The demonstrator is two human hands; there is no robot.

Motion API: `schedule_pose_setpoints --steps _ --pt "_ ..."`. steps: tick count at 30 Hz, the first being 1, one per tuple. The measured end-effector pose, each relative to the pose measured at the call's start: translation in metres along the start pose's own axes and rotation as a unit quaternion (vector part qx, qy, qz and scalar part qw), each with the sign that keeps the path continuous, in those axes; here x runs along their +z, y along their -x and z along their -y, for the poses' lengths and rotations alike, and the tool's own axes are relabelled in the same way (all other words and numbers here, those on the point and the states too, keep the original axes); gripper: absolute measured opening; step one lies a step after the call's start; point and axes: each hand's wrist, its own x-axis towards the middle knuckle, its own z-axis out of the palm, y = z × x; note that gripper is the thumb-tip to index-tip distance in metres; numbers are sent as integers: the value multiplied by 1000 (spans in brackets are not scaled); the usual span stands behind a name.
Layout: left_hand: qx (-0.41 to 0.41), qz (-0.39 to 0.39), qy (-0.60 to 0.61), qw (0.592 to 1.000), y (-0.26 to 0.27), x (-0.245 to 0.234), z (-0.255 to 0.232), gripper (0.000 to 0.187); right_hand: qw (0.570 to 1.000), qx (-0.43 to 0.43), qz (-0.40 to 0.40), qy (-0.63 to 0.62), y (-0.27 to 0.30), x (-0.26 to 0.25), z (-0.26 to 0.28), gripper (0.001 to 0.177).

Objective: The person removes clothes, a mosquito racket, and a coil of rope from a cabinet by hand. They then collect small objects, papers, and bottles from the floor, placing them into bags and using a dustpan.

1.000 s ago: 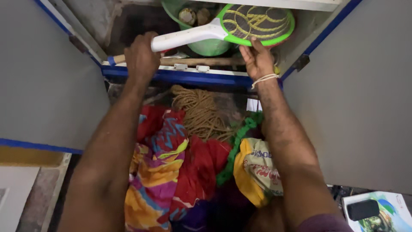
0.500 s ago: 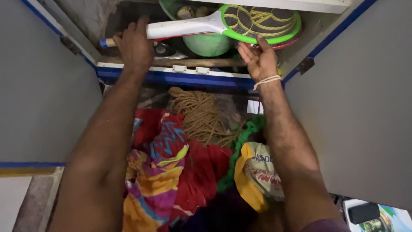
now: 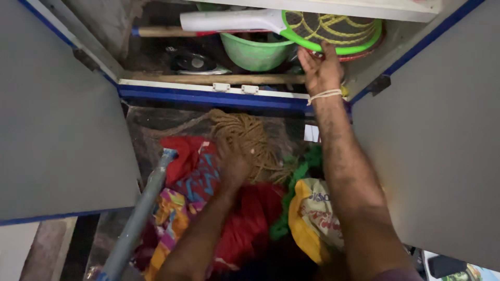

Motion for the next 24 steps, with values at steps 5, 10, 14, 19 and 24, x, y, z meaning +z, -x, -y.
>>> schedule_pose_setpoints --steps 5,10,14,19,24 --pt "56 -31 -62 996 30 33 27 68 1000 -26 -2 1 -41 11 -6 36" --pt "100 -51 -60 992 30 46 42 62 999 -31 -27 -20 -79 29 -5 36" --pt "87 -82 -28 992 24 50 36 63 999 -34 7 -33 -139 15 -14 27" --pt "120 -99 -35 987 22 56 45 62 996 -80 44 -9 -231 -29 -33 15" --pt "99 -71 -42 992 23 62 48 70 997 -68 21 33 -264 -39 -40 15"
